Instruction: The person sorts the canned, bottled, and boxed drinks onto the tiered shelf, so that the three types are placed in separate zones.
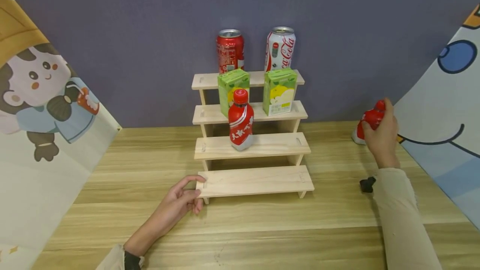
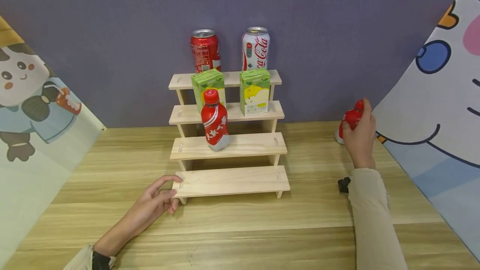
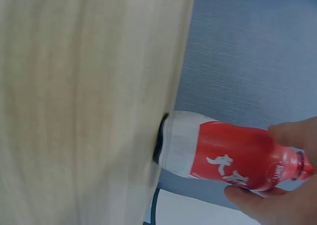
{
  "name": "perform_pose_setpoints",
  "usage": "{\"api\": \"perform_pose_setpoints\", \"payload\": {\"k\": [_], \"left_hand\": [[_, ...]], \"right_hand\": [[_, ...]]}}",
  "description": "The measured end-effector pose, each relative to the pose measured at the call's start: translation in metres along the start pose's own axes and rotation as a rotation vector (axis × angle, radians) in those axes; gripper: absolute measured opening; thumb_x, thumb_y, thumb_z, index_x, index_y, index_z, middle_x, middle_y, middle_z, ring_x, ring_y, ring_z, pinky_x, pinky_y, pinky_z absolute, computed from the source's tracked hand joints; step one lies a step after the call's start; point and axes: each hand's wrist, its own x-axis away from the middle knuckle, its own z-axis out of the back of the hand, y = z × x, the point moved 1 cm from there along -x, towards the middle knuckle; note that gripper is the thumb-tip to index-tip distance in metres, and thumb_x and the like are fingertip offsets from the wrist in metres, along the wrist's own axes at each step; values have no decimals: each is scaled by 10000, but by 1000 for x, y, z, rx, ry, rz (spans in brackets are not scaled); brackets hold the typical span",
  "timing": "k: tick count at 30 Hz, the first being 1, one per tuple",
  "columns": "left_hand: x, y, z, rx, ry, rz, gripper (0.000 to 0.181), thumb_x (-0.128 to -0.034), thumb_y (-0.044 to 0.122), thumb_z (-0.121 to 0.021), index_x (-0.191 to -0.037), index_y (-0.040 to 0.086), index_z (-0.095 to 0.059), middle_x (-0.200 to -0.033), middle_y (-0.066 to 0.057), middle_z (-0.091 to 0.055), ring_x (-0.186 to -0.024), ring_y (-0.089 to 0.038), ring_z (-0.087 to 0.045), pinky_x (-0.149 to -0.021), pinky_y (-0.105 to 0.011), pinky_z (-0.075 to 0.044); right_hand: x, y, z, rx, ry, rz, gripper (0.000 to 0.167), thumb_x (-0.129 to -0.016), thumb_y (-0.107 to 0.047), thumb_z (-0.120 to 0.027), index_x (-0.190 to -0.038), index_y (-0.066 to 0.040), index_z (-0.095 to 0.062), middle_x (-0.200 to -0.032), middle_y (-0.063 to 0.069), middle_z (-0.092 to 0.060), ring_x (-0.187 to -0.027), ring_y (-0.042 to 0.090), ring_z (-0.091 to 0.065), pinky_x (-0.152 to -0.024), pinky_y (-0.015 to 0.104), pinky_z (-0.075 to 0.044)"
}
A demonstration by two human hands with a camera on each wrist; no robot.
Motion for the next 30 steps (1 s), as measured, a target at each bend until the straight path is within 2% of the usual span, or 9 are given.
{"api": "perform_pose_setpoints", "payload": {"k": [9,15,24,30], "left_hand": [[-1,0,-1,5,3,1,408,-1059,128,-477,-1429,1,-361,-788,-82,-670,-731,-144,-612,-671,-250,-537],[0,0,0,7,-5,-6,409,-1060,122,-472,-1431,-5,-356,-792,-82,-670,-735,-143,-614,-676,-249,-539],[0,-1,1,3,2,-7,407,-1059,113,-468,-1432,-8,-358,-795,-80,-672,-738,-143,-618,-678,-250,-543],[0,0,0,3,-4,-5,412,-1062,119,-465,-1439,-3,-353,-797,-82,-671,-742,-144,-617,-678,-251,-542]], "right_hand": [[-1,3,-5,-23,91,20,774,-942,-53,-623,-1580,-223,-219,-1437,287,-417,-1324,455,-386,-1056,655,-356],[0,2,-4,-17,102,28,761,-939,-52,-635,-1572,-229,-251,-1429,261,-451,-1312,443,-408,-1021,659,-393],[-1,1,-6,0,120,84,755,-918,-29,-667,-1555,-200,-298,-1407,247,-501,-1261,469,-473,-999,663,-418],[-1,4,-5,8,128,82,761,-920,-31,-669,-1556,-221,-298,-1406,244,-509,-1250,470,-491,-980,668,-432]]}}
